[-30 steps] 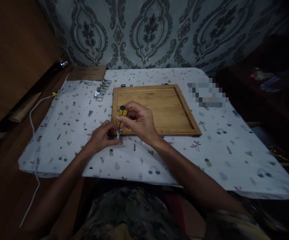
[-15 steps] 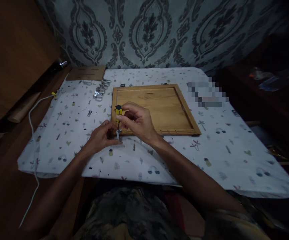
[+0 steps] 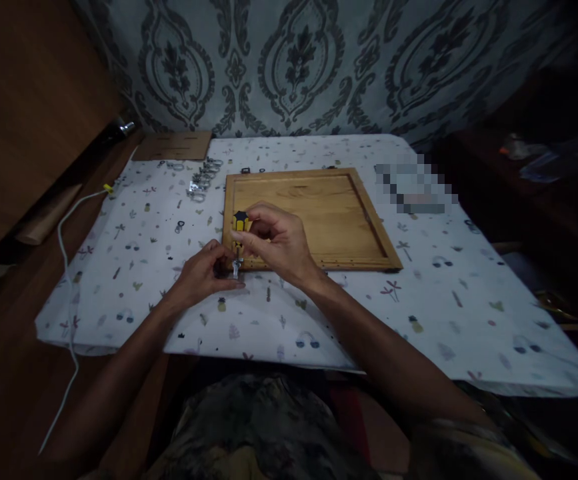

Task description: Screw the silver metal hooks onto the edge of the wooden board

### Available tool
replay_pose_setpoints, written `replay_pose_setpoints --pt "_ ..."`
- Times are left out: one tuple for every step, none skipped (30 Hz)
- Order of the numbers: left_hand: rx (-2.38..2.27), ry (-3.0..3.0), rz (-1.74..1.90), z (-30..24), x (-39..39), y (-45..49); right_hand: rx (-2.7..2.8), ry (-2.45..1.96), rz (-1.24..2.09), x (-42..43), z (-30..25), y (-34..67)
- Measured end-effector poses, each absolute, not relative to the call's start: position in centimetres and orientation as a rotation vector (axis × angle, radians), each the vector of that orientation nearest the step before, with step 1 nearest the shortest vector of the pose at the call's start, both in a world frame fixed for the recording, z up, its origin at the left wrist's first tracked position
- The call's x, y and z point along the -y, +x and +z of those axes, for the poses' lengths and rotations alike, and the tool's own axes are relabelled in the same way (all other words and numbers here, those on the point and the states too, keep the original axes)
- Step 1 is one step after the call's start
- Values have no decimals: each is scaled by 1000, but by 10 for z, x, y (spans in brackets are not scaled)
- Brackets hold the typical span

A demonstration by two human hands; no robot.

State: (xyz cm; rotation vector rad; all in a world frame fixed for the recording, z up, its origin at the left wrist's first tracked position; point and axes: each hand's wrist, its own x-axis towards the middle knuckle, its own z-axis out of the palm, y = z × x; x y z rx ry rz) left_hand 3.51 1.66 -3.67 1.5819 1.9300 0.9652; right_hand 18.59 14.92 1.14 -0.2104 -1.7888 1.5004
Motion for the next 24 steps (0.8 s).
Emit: replay_pose_setpoints --pt "-1934 1585 968 -37 -16 35 1776 -226 1523 -148 12 186" --pt "-1939 1588 971 -37 -16 35 1768 -240 1553 -148 12 186" --pt "-1943 1592 971 -37 -16 35 1764 -248 1583 -147 12 187" --pt "-1949 1596 967 -37 -16 35 1759 -247 1606 -147 12 187" --pt "-1957 1599 959 -37 -16 35 1755 -239 1618 -147 12 187" --pt "-1968 1600 950 -37 -16 35 1756 -222 1620 -147 12 187" --pt "-1976 1599 939 -37 -16 35 1763 -202 1613 -147 12 187" --pt "-1980 1598 933 -37 -16 35 1778 -178 1600 -148 12 187" --pt "-1979 1597 931 -37 -16 35 1798 -157 1583 -149 12 187" --pt "-1975 1596 934 -37 -16 35 1818 -140 1562 -150 12 187" --pt "-1966 1597 939 -36 -16 35 1829 -131 1536 -150 11 186" --pt "-1956 1600 944 -36 -16 35 1828 -130 1507 -150 11 186" --pt "-1953 1603 947 -35 -16 35 1816 -134 1481 -150 10 186" --pt "-1956 1604 948 -35 -16 35 1798 -142 1461 -150 10 186" --pt "-1962 1605 944 -34 -16 35 1785 -150 1451 -149 10 185" --pt "-1970 1604 938 -34 -16 35 1781 -154 1451 -149 11 185" --pt "-1978 1603 932 -33 -16 35 1783 -156 1461 -148 11 185" --pt "-1983 1603 928 -33 -16 35 1782 -156 1472 -147 12 186" --pt "-1981 1603 926 -33 -16 35 1776 -156 1482 -146 12 186" --pt "-1973 1603 928 -34 -16 35 1765 -160 1491 -146 13 186" --pt "-1965 1602 932 -34 -16 35 1751 -165 1499 -145 14 187" --pt "-1958 1600 937 -35 -16 35 1734 -175 1505 -145 15 187" --pt "-1954 1597 941 -35 -16 35 1725 -187 1509 -144 16 188" --pt "-1953 1594 943 -36 -16 35 1721 -196 1512 -144 16 188"
